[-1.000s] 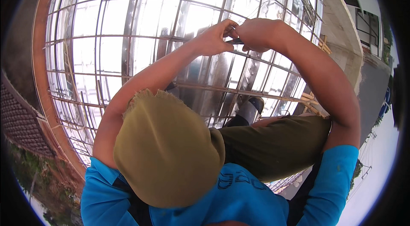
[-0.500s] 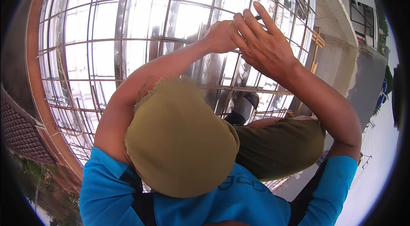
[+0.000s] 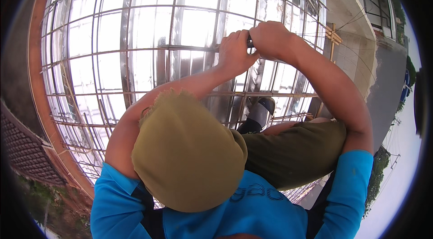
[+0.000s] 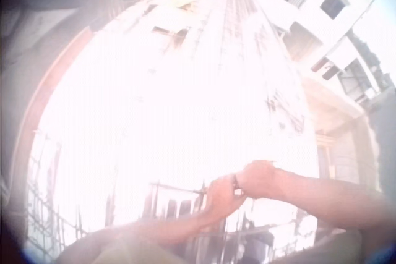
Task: The person stands on a metal grid structure and uses pliers to bend and secure metal rods into the grid. They repeatedly position rods, clamp them with pliers, and adjust the grid to maintain alignment.
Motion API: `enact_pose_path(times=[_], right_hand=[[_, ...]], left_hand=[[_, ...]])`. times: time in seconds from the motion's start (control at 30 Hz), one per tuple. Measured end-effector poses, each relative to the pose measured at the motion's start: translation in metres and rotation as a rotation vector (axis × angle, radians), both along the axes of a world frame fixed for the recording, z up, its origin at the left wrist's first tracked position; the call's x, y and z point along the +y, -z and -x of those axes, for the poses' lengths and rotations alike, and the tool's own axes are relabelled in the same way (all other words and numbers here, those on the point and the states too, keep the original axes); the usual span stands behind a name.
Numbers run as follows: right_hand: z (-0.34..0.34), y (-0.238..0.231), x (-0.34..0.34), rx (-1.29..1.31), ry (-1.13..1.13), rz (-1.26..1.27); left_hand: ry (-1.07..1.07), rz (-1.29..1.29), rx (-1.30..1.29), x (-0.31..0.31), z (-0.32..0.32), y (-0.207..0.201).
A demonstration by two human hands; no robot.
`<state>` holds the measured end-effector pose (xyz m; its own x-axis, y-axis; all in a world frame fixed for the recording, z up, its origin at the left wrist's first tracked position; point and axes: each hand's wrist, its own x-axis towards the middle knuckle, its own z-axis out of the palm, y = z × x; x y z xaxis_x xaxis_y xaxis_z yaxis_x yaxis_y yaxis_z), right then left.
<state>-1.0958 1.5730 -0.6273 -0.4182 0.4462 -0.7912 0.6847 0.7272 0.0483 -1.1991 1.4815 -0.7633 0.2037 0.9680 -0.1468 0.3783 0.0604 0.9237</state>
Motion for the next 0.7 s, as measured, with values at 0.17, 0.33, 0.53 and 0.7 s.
enact_pose_path(times=[0.17,0.33,0.53,0.7], right_hand=[[0.03,-0.01,0.022,-0.109,-0.114,0.009],[-0.022,0.015,-0.002,0.285,-0.431,-0.444],[0.016,0.002,0.033,-0.049,-0.232,-0.072],[0.006,0.02,0.01,0.246,-0.753,-0.769]], left_hand=[[0.265,0.282,0.036,0.043,0.024,-0.011],[0.594,0.378,-0.294,0.076,0.041,-0.003],[0.342,0.326,-0.332,0.067,0.043,-0.014],[0.482,0.374,-0.547,0.086,0.055,0.029]])
